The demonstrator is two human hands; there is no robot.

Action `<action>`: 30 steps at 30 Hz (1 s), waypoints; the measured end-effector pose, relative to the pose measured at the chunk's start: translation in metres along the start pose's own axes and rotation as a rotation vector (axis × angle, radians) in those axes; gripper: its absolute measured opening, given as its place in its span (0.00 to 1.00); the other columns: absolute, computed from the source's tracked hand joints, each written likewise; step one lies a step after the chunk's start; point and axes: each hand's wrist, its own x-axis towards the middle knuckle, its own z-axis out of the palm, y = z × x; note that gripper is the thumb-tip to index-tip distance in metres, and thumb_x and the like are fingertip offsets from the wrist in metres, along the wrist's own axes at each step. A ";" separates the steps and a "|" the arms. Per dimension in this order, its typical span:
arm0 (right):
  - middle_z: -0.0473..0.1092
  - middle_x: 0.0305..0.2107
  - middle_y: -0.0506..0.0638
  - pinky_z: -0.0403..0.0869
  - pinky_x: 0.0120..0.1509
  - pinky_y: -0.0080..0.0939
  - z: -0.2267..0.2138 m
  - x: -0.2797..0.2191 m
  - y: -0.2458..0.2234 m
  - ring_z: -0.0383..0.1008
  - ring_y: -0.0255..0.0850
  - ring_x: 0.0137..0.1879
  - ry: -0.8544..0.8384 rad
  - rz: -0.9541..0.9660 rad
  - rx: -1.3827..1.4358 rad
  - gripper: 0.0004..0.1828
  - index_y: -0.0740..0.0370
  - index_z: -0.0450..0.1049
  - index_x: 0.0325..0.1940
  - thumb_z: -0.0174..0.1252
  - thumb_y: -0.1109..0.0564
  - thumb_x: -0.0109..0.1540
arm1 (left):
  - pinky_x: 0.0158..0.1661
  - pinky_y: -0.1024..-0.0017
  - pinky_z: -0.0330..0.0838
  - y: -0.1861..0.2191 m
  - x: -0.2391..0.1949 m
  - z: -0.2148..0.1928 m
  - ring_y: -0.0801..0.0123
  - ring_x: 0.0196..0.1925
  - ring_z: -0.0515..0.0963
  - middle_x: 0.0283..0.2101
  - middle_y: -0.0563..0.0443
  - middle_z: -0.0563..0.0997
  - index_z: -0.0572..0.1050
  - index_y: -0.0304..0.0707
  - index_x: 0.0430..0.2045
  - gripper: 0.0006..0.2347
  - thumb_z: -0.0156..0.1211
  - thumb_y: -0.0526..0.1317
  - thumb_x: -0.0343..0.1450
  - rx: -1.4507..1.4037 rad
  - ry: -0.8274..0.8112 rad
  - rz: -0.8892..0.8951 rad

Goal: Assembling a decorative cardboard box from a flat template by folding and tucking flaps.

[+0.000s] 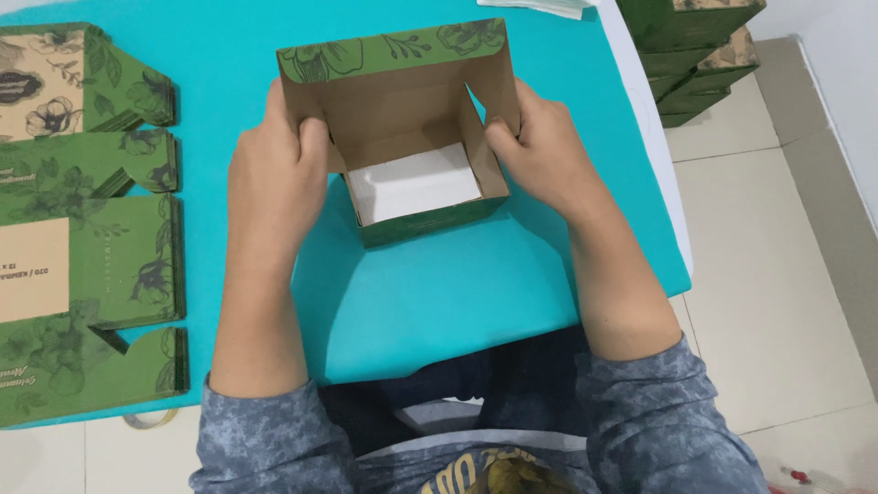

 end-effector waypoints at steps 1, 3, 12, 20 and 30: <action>0.55 0.18 0.45 0.52 0.30 0.40 0.000 0.000 0.000 0.51 0.36 0.27 -0.004 0.004 0.004 0.01 0.58 0.58 0.33 0.41 0.59 0.57 | 0.23 0.55 0.53 -0.003 0.000 0.000 0.47 0.21 0.62 0.21 0.39 0.69 0.63 0.38 0.43 0.13 0.33 0.39 0.69 0.003 -0.005 -0.004; 0.58 0.22 0.48 0.52 0.31 0.41 0.000 0.000 0.000 0.52 0.39 0.29 -0.007 -0.042 -0.020 0.05 0.60 0.59 0.35 0.40 0.58 0.57 | 0.21 0.57 0.48 -0.009 0.001 0.001 0.56 0.18 0.56 0.16 0.43 0.62 0.66 0.38 0.42 0.13 0.34 0.37 0.68 -0.031 0.037 0.061; 0.60 0.22 0.48 0.53 0.31 0.41 0.001 -0.001 0.000 0.54 0.38 0.28 0.007 -0.037 -0.016 0.04 0.59 0.60 0.34 0.40 0.59 0.58 | 0.22 0.59 0.46 -0.015 0.000 -0.003 0.59 0.20 0.54 0.16 0.44 0.60 0.65 0.38 0.33 0.09 0.34 0.38 0.70 -0.029 0.013 0.106; 0.59 0.21 0.48 0.53 0.30 0.41 0.003 -0.001 0.004 0.53 0.39 0.28 0.015 -0.060 -0.030 0.05 0.60 0.60 0.36 0.41 0.60 0.57 | 0.22 0.57 0.48 -0.013 0.000 0.001 0.56 0.20 0.55 0.16 0.43 0.61 0.67 0.37 0.39 0.12 0.34 0.37 0.69 -0.008 0.052 0.110; 0.55 0.20 0.49 0.51 0.29 0.42 0.003 -0.001 0.003 0.50 0.40 0.27 0.002 -0.054 -0.063 0.08 0.62 0.60 0.39 0.41 0.60 0.57 | 0.23 0.59 0.47 -0.013 -0.001 0.004 0.58 0.23 0.53 0.19 0.45 0.61 0.64 0.38 0.32 0.08 0.34 0.38 0.68 -0.049 0.055 0.027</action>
